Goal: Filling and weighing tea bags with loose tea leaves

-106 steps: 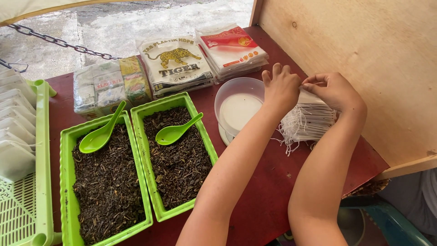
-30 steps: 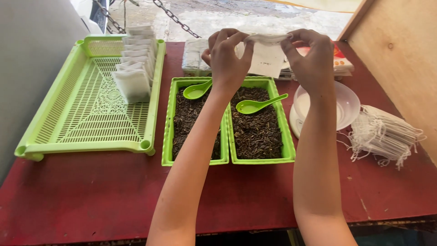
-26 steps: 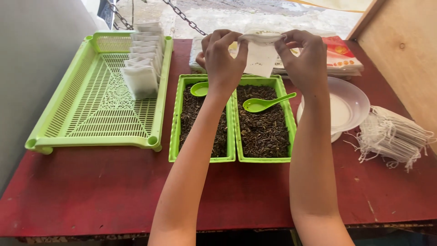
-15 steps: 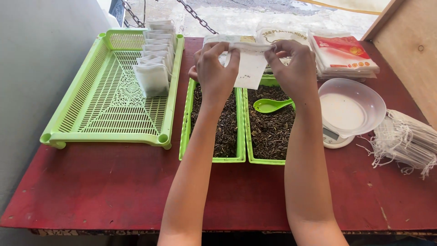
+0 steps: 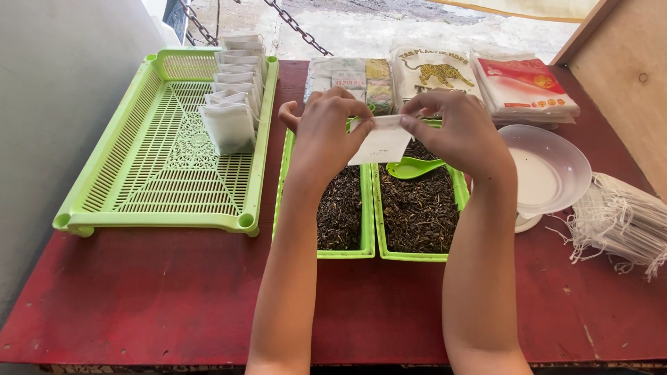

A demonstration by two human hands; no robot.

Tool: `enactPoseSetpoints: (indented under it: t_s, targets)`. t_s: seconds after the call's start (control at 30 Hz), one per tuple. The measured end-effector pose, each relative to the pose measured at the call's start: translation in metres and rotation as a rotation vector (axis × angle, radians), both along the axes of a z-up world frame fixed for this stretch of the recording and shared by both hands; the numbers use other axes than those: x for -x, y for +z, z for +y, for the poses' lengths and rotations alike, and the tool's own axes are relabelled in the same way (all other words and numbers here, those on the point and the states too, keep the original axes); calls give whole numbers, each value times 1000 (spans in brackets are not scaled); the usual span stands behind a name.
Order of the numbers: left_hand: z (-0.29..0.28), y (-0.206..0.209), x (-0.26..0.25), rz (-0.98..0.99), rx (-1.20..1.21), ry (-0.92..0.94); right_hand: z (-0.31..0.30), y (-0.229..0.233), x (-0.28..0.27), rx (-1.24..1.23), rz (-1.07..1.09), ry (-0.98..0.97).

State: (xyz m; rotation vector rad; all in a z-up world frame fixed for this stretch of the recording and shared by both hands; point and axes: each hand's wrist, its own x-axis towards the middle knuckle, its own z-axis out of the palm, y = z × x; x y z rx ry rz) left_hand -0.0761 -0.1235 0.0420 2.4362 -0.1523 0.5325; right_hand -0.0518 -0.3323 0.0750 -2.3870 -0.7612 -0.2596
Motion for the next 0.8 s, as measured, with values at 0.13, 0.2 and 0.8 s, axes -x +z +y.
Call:
enactPoseSetpoints:
  t_s: [0.13,0.2,0.8]
  targets:
    - [-1,-4,-5,3,-114,-12,-3,-2,-5,62,19,11]
    - [-1,-2,-3,0,-120,-81,1,3,-1,73,13,22]
    - [-8,28,14,-185,-131,136,4,10,-3,30,-49,105]
